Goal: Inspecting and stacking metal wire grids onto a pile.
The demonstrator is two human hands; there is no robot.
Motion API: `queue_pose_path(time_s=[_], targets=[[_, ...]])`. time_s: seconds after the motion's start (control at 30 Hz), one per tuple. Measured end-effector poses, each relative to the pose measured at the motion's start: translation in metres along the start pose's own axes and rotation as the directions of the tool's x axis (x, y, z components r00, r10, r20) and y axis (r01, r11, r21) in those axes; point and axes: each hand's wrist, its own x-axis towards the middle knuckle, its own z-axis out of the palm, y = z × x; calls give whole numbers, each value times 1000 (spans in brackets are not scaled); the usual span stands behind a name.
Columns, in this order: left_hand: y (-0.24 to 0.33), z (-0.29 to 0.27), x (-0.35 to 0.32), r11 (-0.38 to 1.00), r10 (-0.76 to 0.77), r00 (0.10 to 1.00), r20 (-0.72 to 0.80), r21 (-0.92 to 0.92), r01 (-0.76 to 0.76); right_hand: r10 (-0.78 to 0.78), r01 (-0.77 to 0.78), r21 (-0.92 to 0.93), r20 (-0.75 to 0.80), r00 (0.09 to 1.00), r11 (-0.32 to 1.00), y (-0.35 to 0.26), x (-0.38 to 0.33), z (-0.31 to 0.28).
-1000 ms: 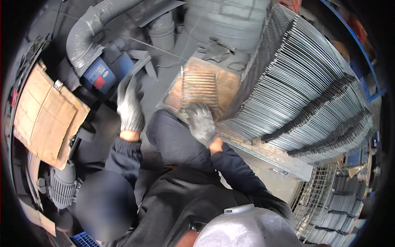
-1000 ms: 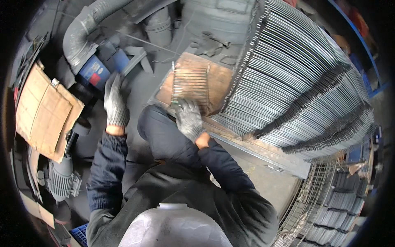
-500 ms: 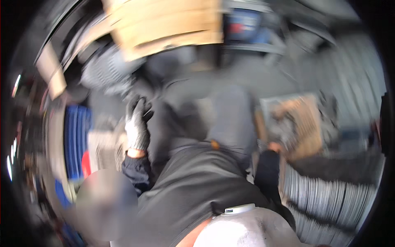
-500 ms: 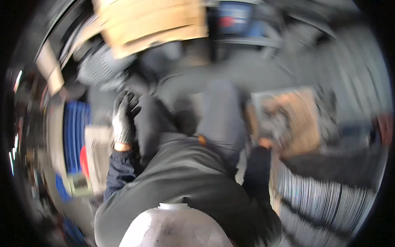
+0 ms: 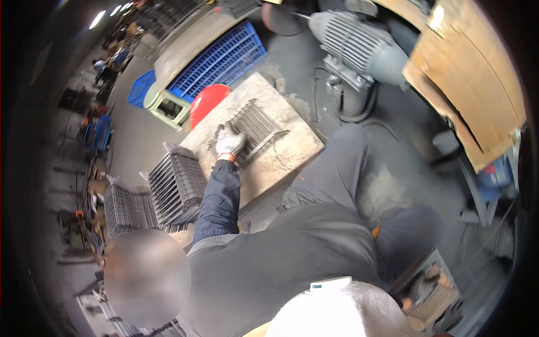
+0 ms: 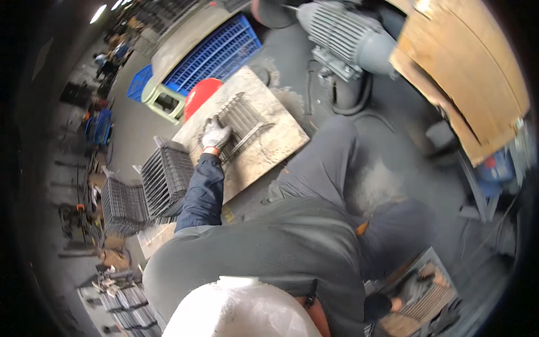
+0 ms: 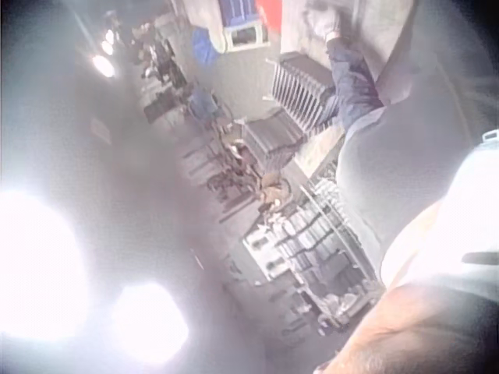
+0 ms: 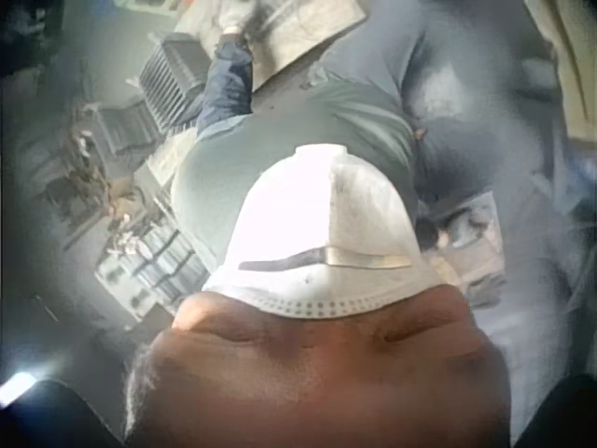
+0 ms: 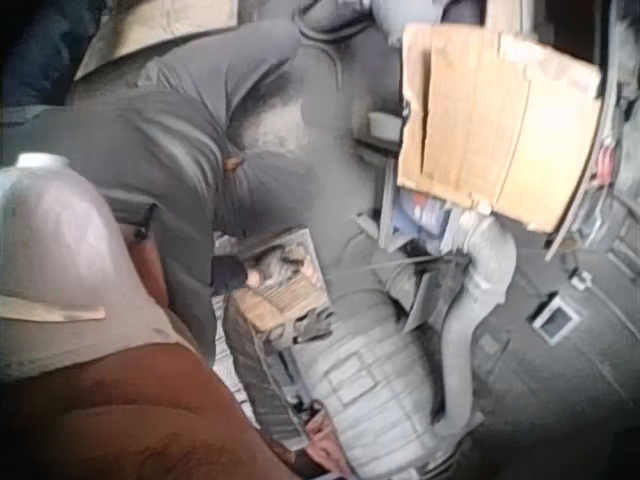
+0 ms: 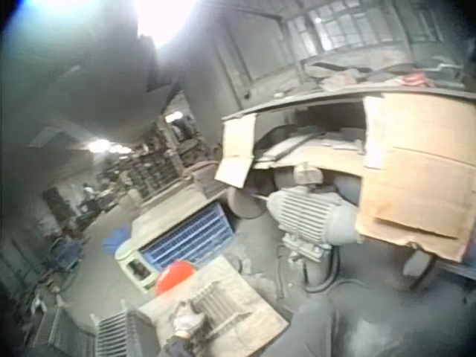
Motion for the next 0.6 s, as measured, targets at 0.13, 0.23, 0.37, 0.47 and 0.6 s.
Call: queue_pose_path(time_s=[0.13,0.23,0.37,0.47,0.6], targets=[[45,-39,-4,997,-5,994,108,75,-3,240,-240,-11,2,971,971,0,21,-69],[-6,-20,31,999,-22,995,94,-23,24,281,-277,52,-270,921,959,31,35,-52],[-49,-21,47,986,-86,992,90,-134,98,438,-454,-38,-202,876,890,-135,125,-124],[-37,7,49,994,-23,999,32,-108,26,446,-482,-58,-299,844,874,-133,143,-111],[-7,-46,32,966,-47,993,-107,-258,18,331,-173,440,-311,891,881,-210,183,-129]])
